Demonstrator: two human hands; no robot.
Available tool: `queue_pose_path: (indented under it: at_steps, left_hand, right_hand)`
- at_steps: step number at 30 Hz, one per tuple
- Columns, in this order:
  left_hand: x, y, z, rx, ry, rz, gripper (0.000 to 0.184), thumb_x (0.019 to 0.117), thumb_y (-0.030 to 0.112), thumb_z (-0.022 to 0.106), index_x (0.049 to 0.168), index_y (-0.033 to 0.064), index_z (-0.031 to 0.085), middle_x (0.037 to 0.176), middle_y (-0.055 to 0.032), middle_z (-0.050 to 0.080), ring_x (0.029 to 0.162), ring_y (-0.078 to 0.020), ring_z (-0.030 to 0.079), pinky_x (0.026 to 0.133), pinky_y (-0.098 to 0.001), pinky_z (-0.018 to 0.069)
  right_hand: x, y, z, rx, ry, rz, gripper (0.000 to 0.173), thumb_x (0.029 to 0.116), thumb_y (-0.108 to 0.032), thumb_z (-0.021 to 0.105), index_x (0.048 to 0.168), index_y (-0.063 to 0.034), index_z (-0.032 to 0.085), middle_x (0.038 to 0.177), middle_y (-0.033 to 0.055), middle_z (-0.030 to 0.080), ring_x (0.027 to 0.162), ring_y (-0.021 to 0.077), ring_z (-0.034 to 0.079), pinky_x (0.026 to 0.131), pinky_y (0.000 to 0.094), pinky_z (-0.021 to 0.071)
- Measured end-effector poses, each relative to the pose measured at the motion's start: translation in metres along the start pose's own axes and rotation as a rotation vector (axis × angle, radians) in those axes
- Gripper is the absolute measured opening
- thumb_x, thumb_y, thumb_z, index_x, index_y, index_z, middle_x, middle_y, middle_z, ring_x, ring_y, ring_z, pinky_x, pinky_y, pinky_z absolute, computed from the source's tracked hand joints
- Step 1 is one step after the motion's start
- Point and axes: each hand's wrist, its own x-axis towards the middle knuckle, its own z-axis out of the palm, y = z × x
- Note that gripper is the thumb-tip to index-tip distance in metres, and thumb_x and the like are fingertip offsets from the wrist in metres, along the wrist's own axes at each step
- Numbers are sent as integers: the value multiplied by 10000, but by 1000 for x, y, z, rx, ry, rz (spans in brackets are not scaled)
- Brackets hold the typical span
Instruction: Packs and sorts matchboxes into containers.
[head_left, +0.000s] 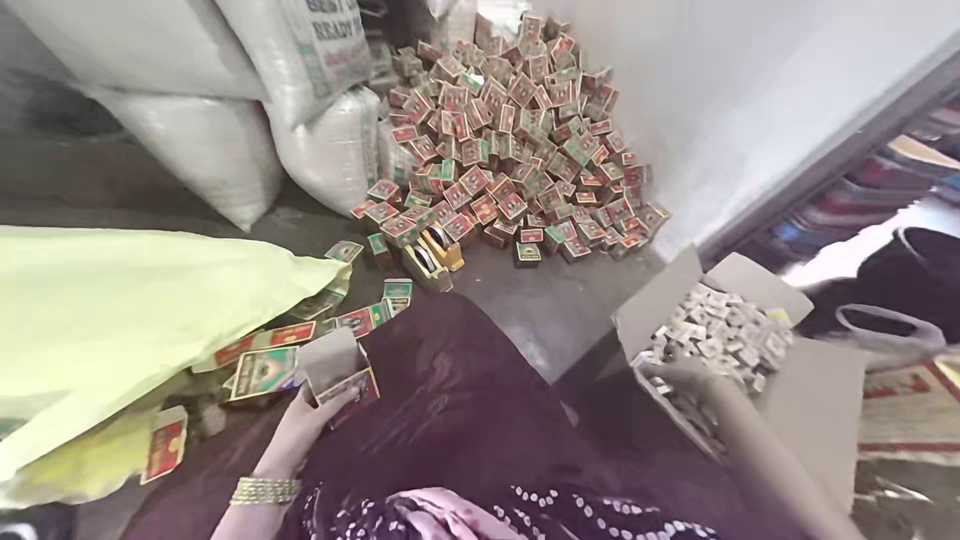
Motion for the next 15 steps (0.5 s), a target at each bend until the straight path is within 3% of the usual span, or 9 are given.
queue_pose_path:
  at_steps: [3,8,10,12,14,15]
  left_hand:
    - [-3,2,-2,13,-11,12,849,724,250,854,1450,53,460,1201,-60,703,1040,-115,702,908,-326,598]
    - [3,-9,-5,-36,-27,41,865,706,240,878,1444,53,468,1186,-75,718,1027,-152,721,894,-355,617]
    - [1,-9,-6,-10,-30,36,884,710,264,878,1458,62,453,1195,-65,713,1031,-139,716,895,-345,613]
    - [-1,-8,-6,-6,-31,51,860,716,250,875,1448,57,467,1190,-59,718,1037,-131,716,901,-334,612]
    - [-3,-5,-6,8,-29,64,868,715,247,875,1451,50,462,1200,-57,711,1054,-116,705,923,-323,599]
    - [-4,-5,-6,21,-30,73,875,711,253,873,1452,48,455,1202,-54,709,1057,-107,703,927,-316,596]
  right_hand:
    - [-11,-1,5,91,12,-30,930,746,-596,843,1419,-33,537,1358,303,577,1265,454,564,1031,649,455]
    - [-21,-20,1,-104,125,3,987,681,-596,820,1422,-7,538,1369,327,562,1272,500,552,1013,691,463]
    - [-30,-29,0,-42,65,28,935,746,-536,831,1437,12,519,1384,308,559,1293,463,544,1041,663,445]
    - [-14,-17,8,203,39,49,698,756,-361,871,1305,-19,608,1168,206,678,1032,322,669,871,535,553]
    - [-10,-13,9,474,4,50,526,817,-163,818,1273,-14,603,1016,163,679,826,242,655,718,429,562]
    - [-5,-9,10,530,14,48,460,846,-149,786,1249,-19,607,974,150,667,778,222,634,683,411,545]
